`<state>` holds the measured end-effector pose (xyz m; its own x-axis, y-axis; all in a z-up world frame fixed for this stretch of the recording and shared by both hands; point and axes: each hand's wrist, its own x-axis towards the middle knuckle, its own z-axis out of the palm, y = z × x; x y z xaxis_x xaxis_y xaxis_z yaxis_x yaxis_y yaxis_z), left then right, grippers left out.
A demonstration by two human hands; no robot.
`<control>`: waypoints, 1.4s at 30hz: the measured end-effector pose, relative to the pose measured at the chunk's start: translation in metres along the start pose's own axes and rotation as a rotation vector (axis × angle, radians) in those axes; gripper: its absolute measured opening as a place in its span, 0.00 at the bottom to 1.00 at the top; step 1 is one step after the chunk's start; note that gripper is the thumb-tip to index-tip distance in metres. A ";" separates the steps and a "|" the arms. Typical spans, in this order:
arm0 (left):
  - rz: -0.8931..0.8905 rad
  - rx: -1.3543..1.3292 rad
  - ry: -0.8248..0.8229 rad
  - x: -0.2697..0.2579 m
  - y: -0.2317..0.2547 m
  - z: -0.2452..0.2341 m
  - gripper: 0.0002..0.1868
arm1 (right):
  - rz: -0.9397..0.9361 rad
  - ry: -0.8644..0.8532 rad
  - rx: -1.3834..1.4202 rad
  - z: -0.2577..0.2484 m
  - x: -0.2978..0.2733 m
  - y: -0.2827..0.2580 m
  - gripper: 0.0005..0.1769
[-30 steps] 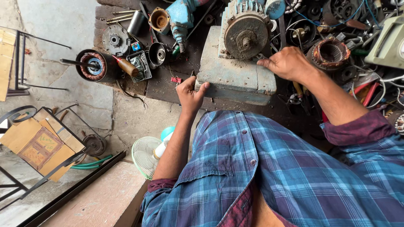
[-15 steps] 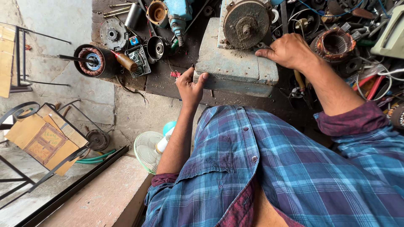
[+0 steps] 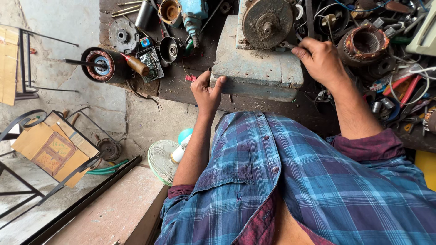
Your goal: The person uses a wrench to tighten a bolt on an electric motor mounted on a workbench. They then switch to a pair of pliers to continue adjusting the same bolt on the motor.
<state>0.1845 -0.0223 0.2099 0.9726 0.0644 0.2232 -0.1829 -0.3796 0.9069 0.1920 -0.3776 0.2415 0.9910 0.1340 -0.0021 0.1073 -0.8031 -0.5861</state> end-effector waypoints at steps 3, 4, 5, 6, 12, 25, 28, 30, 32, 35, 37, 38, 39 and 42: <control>-0.010 -0.004 -0.007 0.000 -0.003 0.000 0.36 | -0.023 -0.072 -0.139 -0.001 0.004 -0.002 0.15; -0.013 -0.018 -0.015 -0.002 -0.002 -0.001 0.36 | -0.039 -0.070 -0.181 -0.003 0.003 -0.004 0.16; -0.015 -0.031 -0.020 -0.003 -0.002 -0.002 0.36 | -0.058 -0.069 -0.222 -0.005 0.001 -0.006 0.17; -0.017 -0.045 -0.026 -0.003 -0.002 -0.003 0.35 | -0.076 -0.067 -0.263 -0.007 0.000 -0.009 0.18; -0.018 -0.049 -0.030 -0.010 -0.003 -0.005 0.35 | -0.095 -0.101 -0.311 -0.005 0.000 -0.005 0.19; -0.002 -0.072 -0.109 -0.012 -0.011 -0.008 0.36 | -0.194 0.069 -0.276 0.016 -0.005 0.006 0.24; -0.007 -0.067 -0.099 -0.015 -0.011 -0.007 0.35 | -0.101 0.044 -0.310 0.013 -0.009 -0.011 0.25; -0.011 -0.069 -0.099 -0.014 -0.011 -0.004 0.34 | 0.036 -0.043 -0.291 0.009 -0.009 -0.018 0.24; 0.000 -0.088 -0.078 -0.017 -0.007 -0.003 0.32 | 0.052 -0.066 -0.218 0.007 -0.008 -0.020 0.26; -0.049 -0.122 -0.073 -0.019 0.000 -0.001 0.27 | -0.027 -0.017 -0.213 0.008 -0.003 -0.014 0.29; -0.107 -0.122 -0.086 -0.020 0.005 -0.002 0.25 | -0.104 0.027 -0.228 0.011 -0.003 -0.006 0.31; -0.136 -0.110 -0.095 -0.020 0.007 -0.003 0.24 | -0.138 0.042 -0.227 0.013 -0.003 -0.002 0.31; -0.168 -0.096 -0.099 -0.020 0.008 -0.003 0.23 | -0.176 0.054 -0.225 0.014 -0.002 0.002 0.31; -0.233 -0.277 -0.191 -0.021 0.007 -0.008 0.20 | -0.189 0.034 -0.304 0.017 -0.003 0.013 0.34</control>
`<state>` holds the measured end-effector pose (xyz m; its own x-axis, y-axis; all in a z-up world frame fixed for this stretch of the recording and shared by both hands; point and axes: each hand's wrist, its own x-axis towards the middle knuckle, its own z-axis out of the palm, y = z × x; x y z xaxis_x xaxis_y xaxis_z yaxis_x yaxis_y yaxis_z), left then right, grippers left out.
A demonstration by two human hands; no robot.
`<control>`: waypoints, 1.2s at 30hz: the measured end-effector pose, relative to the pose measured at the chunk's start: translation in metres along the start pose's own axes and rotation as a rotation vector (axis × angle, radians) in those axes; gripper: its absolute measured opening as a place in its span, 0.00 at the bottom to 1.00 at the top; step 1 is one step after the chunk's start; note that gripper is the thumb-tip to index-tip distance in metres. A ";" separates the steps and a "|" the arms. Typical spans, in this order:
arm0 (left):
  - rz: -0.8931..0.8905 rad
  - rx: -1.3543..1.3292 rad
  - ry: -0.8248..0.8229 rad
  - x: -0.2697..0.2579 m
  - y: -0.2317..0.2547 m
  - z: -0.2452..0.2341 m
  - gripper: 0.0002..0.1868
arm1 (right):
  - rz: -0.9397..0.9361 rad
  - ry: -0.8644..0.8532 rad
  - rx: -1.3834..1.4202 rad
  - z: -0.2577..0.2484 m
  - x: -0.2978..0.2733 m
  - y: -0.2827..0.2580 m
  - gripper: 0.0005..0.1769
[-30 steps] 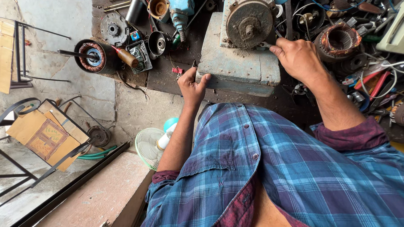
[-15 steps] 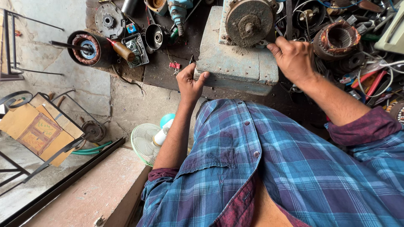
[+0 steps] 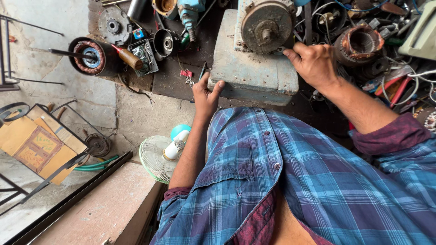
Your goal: The person uses a wrench to tighten a bolt on an electric motor mounted on a workbench. They then switch to a pair of pliers to continue adjusting the same bolt on the motor.
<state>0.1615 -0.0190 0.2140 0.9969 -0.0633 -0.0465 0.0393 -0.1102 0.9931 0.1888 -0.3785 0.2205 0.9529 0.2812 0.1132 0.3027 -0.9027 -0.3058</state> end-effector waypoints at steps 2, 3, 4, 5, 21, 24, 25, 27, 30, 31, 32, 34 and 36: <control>0.043 -0.029 -0.050 0.002 -0.003 -0.005 0.20 | -0.014 -0.024 -0.040 0.003 0.000 0.003 0.36; 0.064 -0.045 -0.078 0.002 -0.005 -0.006 0.19 | -0.018 -0.036 -0.062 0.004 -0.001 0.004 0.37; 0.050 -0.068 -0.079 0.001 -0.007 -0.008 0.19 | -0.001 -0.069 -0.045 0.005 -0.001 0.004 0.38; 0.038 -0.095 -0.079 0.001 -0.010 -0.007 0.19 | 0.015 -0.101 -0.031 0.004 -0.001 0.005 0.39; 0.044 -0.102 -0.036 0.002 -0.028 0.000 0.25 | 0.291 -0.397 0.206 -0.037 0.022 -0.012 0.30; 0.077 -0.103 -0.036 0.003 -0.029 -0.001 0.24 | 0.456 -0.560 0.161 -0.036 0.027 -0.004 0.38; 0.084 -0.103 -0.037 0.003 -0.031 -0.001 0.25 | 0.447 -0.559 0.234 -0.035 0.028 0.000 0.36; 0.098 -0.102 -0.042 0.002 -0.034 -0.001 0.26 | 0.430 -0.555 0.380 -0.030 0.031 0.011 0.33; 0.071 -0.089 -0.045 -0.004 -0.040 -0.002 0.27 | 0.386 -0.614 0.274 -0.024 0.032 0.024 0.31; 0.073 -0.068 -0.029 -0.005 -0.041 -0.002 0.28 | 0.289 -0.547 0.156 -0.021 0.030 0.024 0.34; 0.076 -0.046 -0.013 -0.007 -0.042 -0.002 0.29 | 0.192 -0.479 0.041 -0.017 0.024 0.022 0.37; 0.078 -0.042 -0.006 -0.009 -0.043 -0.002 0.30 | 0.106 -0.362 -0.106 -0.013 0.009 0.016 0.40; 0.074 -0.082 -0.011 -0.012 -0.045 -0.001 0.29 | 0.118 -0.275 -0.176 -0.008 -0.007 0.007 0.37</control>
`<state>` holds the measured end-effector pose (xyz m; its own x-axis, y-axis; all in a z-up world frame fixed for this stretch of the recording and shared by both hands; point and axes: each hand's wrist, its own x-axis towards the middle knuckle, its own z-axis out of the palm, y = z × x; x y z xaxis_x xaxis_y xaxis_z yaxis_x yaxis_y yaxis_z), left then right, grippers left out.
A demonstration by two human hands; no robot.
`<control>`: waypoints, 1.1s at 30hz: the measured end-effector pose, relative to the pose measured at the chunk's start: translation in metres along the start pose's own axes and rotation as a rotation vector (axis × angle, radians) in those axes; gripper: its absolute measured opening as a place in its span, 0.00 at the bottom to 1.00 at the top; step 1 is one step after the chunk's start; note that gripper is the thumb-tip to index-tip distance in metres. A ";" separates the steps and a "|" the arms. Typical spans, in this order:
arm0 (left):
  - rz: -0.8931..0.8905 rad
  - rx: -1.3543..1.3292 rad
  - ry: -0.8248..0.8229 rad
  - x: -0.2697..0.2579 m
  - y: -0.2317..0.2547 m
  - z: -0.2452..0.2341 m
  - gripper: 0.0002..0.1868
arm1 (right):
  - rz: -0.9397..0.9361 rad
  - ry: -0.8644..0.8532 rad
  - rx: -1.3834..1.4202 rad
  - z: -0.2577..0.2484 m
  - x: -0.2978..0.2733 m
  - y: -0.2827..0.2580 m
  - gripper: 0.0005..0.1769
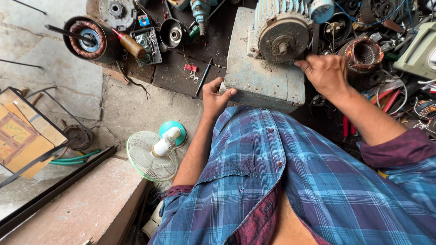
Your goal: The person uses a wrench to tighten a bolt on an electric motor mounted on a workbench. They then switch to a pair of pliers to continue adjusting the same bolt on the motor.
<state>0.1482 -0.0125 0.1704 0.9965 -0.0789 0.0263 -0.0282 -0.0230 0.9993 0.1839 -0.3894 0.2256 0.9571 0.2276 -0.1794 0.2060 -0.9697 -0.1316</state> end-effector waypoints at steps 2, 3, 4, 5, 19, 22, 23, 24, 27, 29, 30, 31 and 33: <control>0.043 0.070 0.029 -0.004 0.000 -0.001 0.30 | -0.031 -0.048 -0.044 0.000 0.000 -0.001 0.37; 0.072 0.103 0.032 -0.002 0.000 -0.001 0.31 | -0.034 -0.064 -0.067 -0.004 0.003 0.001 0.38; 0.076 0.085 0.014 -0.003 0.001 -0.003 0.29 | -0.051 -0.071 0.040 -0.007 0.005 0.001 0.36; 0.086 0.066 -0.006 -0.002 0.002 -0.005 0.28 | -0.066 -0.071 0.144 -0.013 0.010 0.002 0.34; -0.019 0.075 0.006 -0.010 0.003 -0.006 0.25 | 0.201 -0.126 0.504 -0.047 -0.017 -0.022 0.22; -0.008 0.005 0.020 -0.002 0.013 -0.001 0.23 | 0.168 -0.014 0.485 -0.031 -0.030 -0.031 0.20; 0.002 -0.024 0.020 0.003 0.017 0.001 0.22 | 0.178 0.002 0.463 -0.028 -0.033 -0.031 0.20; 0.012 -0.054 0.021 0.007 0.021 0.003 0.21 | 0.187 0.018 0.442 -0.026 -0.037 -0.031 0.20; 0.044 0.082 0.046 0.022 0.034 0.007 0.23 | 0.033 0.178 0.279 -0.026 -0.035 -0.023 0.15; 0.075 0.142 0.048 0.033 0.043 0.006 0.26 | -0.065 0.242 0.208 -0.026 -0.028 -0.016 0.10; 0.091 0.172 0.048 0.037 0.047 0.006 0.28 | -0.112 0.275 0.170 -0.026 -0.025 -0.013 0.07; 0.099 0.164 0.049 0.041 0.051 0.007 0.28 | -0.104 0.293 0.146 -0.025 -0.022 -0.010 0.08; 0.111 0.149 0.052 0.048 0.058 0.009 0.27 | -0.089 0.325 0.098 -0.022 -0.015 -0.005 0.08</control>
<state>0.1935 -0.0269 0.2292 0.9892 -0.0378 0.1414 -0.1457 -0.1644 0.9756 0.1732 -0.3897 0.2506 0.9545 0.2548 0.1550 0.2856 -0.9306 -0.2290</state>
